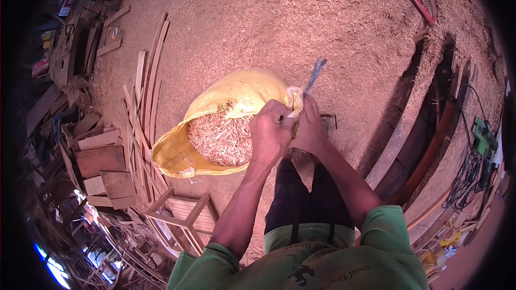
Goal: Shoveling wood shavings into a sack and tying it shut in a workshop.
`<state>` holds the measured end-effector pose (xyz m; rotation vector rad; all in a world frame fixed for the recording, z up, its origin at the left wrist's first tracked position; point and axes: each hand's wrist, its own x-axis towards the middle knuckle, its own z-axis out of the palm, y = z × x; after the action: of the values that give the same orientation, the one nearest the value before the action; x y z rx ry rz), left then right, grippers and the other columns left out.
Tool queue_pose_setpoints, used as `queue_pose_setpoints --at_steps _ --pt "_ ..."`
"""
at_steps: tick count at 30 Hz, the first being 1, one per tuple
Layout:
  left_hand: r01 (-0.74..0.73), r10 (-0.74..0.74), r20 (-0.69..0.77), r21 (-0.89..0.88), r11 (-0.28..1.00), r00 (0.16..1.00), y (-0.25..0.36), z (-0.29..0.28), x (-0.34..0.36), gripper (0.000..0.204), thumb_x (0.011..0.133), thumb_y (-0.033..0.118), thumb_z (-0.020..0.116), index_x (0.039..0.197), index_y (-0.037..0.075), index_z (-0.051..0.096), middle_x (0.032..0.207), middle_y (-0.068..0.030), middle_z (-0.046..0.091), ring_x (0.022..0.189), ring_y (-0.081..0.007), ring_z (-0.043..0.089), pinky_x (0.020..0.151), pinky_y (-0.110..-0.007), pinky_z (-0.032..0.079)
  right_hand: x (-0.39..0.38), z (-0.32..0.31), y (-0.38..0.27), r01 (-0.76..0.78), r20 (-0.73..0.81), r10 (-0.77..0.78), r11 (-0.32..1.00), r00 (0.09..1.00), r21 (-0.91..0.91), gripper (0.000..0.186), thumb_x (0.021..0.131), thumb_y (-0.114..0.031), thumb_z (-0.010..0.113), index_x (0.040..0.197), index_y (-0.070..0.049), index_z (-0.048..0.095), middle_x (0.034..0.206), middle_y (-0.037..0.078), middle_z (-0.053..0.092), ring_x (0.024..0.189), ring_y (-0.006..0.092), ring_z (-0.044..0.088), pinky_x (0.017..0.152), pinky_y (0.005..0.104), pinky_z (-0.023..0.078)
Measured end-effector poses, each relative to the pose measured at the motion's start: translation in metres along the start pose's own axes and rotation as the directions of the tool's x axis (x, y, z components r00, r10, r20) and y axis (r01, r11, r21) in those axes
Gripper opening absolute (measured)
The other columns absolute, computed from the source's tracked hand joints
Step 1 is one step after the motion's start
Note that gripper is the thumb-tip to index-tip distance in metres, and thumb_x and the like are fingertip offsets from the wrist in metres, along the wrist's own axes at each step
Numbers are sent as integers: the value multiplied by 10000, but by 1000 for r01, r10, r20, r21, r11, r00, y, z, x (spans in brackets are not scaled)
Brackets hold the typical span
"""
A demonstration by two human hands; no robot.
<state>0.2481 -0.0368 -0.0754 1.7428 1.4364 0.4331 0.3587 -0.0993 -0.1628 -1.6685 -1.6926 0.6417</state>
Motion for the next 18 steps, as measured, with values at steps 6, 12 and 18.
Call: queue_pose_setpoints --at_steps 6,12,18 --pt "141 -133 125 -57 988 983 -7 -6 27 121 767 50 732 786 -3 625 656 -28 602 629 -76 545 591 -257 461 29 53 3 -34 -296 111 967 949 254 653 649 -240 760 1213 -33 505 1146 178 495 1076 377 465 916 476 378" --pt "82 -36 281 -154 985 959 -17 -27 44 92 819 66 688 841 -17 655 714 -32 631 665 -88 559 634 -250 462 57 58 11 -30 -397 162 948 903 318 307 679 -227 735 923 -57 660 810 68 589 862 293 561 811 418 412" --pt "-139 144 -110 50 989 983 -33 -34 20 516 863 225 645 1276 -29 469 1190 -171 573 1138 -288 530 996 -415 378 79 54 18 -328 -70 353 913 933 242 458 695 -485 751 921 -92 691 817 128 629 864 309 598 803 418 443"
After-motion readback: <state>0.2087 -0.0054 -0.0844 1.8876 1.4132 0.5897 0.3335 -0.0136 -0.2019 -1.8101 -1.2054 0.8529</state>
